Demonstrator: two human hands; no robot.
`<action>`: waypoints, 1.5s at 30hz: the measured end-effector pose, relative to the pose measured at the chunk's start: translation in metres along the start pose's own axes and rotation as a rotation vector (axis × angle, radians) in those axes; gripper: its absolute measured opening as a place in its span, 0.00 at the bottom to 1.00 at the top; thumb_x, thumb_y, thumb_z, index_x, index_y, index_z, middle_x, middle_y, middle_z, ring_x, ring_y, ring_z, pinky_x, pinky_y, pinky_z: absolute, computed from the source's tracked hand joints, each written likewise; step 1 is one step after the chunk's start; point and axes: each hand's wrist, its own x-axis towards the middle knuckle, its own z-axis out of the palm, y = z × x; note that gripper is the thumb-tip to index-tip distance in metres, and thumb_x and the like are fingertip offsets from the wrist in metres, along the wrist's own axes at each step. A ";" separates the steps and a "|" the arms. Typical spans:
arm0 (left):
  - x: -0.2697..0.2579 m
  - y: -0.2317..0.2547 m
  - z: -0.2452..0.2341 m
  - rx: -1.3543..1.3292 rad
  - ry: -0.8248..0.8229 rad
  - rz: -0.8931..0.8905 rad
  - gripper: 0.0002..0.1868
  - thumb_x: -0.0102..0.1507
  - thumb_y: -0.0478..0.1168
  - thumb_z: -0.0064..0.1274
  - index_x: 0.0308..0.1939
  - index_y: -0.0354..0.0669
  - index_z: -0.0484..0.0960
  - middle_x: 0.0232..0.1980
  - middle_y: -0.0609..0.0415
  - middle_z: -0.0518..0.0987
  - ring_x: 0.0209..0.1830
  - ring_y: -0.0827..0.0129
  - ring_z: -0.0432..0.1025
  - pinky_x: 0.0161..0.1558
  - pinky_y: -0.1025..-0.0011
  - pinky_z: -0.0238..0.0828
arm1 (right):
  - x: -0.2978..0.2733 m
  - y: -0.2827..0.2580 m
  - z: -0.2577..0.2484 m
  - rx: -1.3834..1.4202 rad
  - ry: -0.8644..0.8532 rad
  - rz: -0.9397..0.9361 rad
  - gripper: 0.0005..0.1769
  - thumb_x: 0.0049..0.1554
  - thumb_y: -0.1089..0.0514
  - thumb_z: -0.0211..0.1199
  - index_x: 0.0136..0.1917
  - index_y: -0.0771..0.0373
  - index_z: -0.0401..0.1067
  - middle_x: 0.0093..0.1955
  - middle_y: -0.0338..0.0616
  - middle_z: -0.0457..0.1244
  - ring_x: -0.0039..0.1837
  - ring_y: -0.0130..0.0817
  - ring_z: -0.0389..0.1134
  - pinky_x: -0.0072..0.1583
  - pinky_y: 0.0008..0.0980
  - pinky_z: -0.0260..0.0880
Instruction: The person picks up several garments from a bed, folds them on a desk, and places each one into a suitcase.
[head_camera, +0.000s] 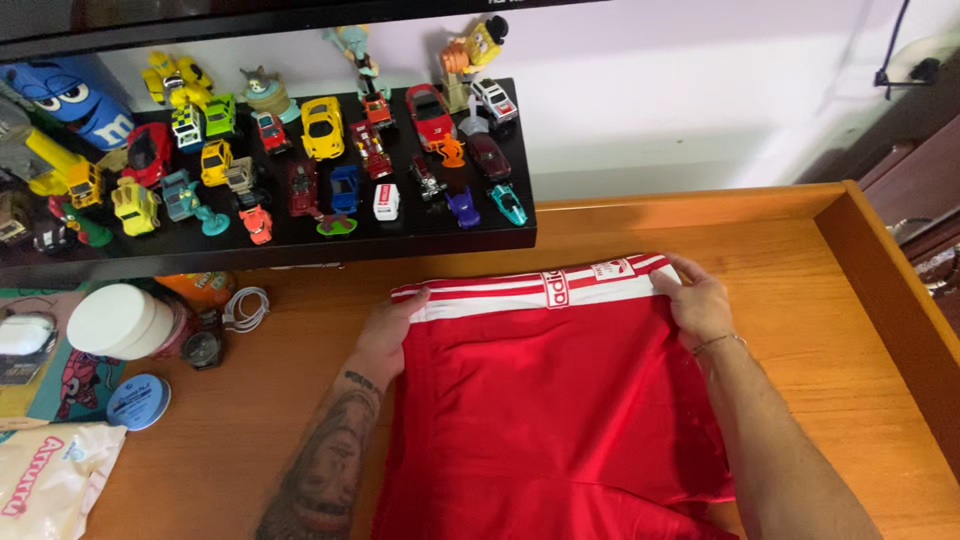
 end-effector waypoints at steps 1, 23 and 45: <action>0.005 -0.002 -0.006 0.007 0.005 0.021 0.17 0.62 0.38 0.58 0.53 0.35 0.79 0.50 0.47 0.83 0.47 0.57 0.80 0.52 0.53 0.79 | 0.006 0.008 -0.003 0.034 -0.017 -0.007 0.27 0.56 0.62 0.66 0.69 0.67 0.70 0.57 0.48 0.70 0.54 0.33 0.72 0.56 0.32 0.75; -0.110 -0.064 0.074 1.842 0.125 1.092 0.37 0.59 0.61 0.54 0.64 0.40 0.73 0.69 0.42 0.68 0.71 0.45 0.62 0.66 0.36 0.53 | -0.158 -0.018 0.084 -1.258 -0.228 -0.840 0.44 0.56 0.35 0.59 0.73 0.68 0.59 0.78 0.57 0.52 0.79 0.51 0.50 0.74 0.51 0.49; -0.099 -0.044 0.027 1.988 0.363 0.970 0.43 0.60 0.68 0.49 0.68 0.43 0.71 0.75 0.41 0.64 0.72 0.40 0.59 0.69 0.43 0.52 | -0.107 -0.017 0.010 -1.047 0.153 -0.569 0.22 0.54 0.51 0.69 0.57 0.66 0.74 0.44 0.53 0.68 0.48 0.51 0.70 0.52 0.46 0.70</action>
